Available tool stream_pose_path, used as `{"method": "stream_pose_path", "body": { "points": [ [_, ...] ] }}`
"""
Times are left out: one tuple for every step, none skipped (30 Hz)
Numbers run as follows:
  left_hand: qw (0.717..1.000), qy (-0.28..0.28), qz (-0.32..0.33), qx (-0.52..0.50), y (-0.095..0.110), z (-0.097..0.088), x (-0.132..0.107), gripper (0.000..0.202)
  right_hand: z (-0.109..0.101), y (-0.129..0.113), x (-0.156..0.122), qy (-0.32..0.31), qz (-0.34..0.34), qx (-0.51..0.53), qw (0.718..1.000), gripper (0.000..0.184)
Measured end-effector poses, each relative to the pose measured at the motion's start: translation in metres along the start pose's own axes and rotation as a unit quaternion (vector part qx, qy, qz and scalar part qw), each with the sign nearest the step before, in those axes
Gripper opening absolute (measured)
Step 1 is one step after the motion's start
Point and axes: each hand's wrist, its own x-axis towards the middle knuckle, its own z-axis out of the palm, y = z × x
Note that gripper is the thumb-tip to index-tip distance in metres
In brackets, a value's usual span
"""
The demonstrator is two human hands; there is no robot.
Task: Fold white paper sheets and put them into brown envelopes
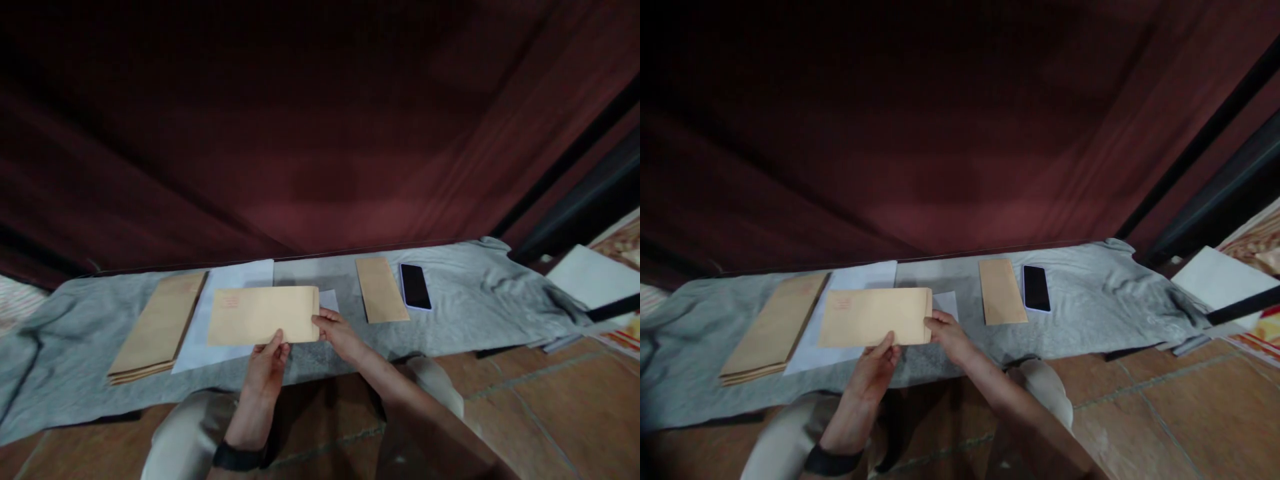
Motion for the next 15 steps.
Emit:
{"method": "stream_pose_path", "body": {
  "points": [
    [1.000, 0.001, -0.009, 0.001, 0.003, -0.001, 0.001, 0.025, -0.003, -0.002, 0.000, -0.018, 0.017, 0.009, 1.000, 0.057],
    [1.000, -0.002, -0.018, 0.006, 0.007, -0.002, 0.001, 0.027, -0.006, -0.004, -0.001, -0.039, 0.025, 0.017, 0.999, 0.057],
    [1.000, -0.010, -0.027, 0.013, 0.010, -0.003, 0.000, 0.029, -0.008, -0.005, -0.002, -0.055, 0.025, 0.021, 0.998, 0.055],
    [0.999, -0.020, -0.034, 0.021, 0.011, -0.004, -0.001, 0.028, -0.009, -0.006, -0.003, -0.065, 0.021, 0.019, 0.997, 0.054],
    [0.998, -0.032, -0.038, 0.028, 0.012, -0.004, -0.002, 0.026, -0.010, -0.007, -0.004, -0.065, 0.012, 0.012, 0.998, 0.052],
    [0.998, -0.041, -0.040, 0.035, 0.010, -0.004, -0.005, 0.024, -0.011, -0.007, -0.005, -0.057, 0.001, 0.002, 0.998, 0.050],
    [0.997, -0.045, -0.039, 0.041, 0.008, -0.005, -0.007, 0.023, -0.010, -0.007, -0.006, -0.049, -0.010, -0.009, 0.999, 0.049],
    [0.997, -0.047, -0.036, 0.047, 0.004, -0.005, -0.010, 0.023, -0.010, -0.007, -0.006, -0.041, -0.021, -0.019, 0.999, 0.048],
    [0.997, -0.047, -0.032, 0.055, 0.000, -0.006, -0.012, 0.023, -0.010, -0.008, -0.006, -0.037, -0.033, -0.028, 0.998, 0.048],
    [0.996, -0.047, -0.031, 0.068, -0.004, -0.007, -0.015, 0.022, -0.010, -0.008, -0.005, -0.034, -0.046, -0.038, 0.998, 0.049],
    [0.994, -0.052, -0.036, 0.089, -0.008, -0.010, -0.018, 0.021, -0.010, -0.009, -0.004, -0.031, -0.063, -0.051, 0.996, 0.049],
    [0.990, -0.061, -0.043, 0.122, -0.011, -0.013, -0.020, 0.020, -0.011, -0.011, -0.004, -0.027, -0.081, -0.065, 0.994, 0.048],
    [0.981, -0.077, -0.044, 0.170, -0.013, -0.017, -0.023, 0.020, -0.012, -0.014, -0.004, -0.020, -0.097, -0.080, 0.992, 0.048],
    [0.967, -0.099, -0.028, 0.234, -0.014, -0.022, -0.027, 0.023, -0.014, -0.017, -0.004, -0.012, -0.110, -0.095, 0.989, 0.047],
    [0.945, -0.118, 0.017, 0.305, -0.013, -0.027, -0.030, 0.027, -0.017, -0.020, -0.005, -0.007, -0.117, -0.107, 0.987, 0.045]
  ]
}}
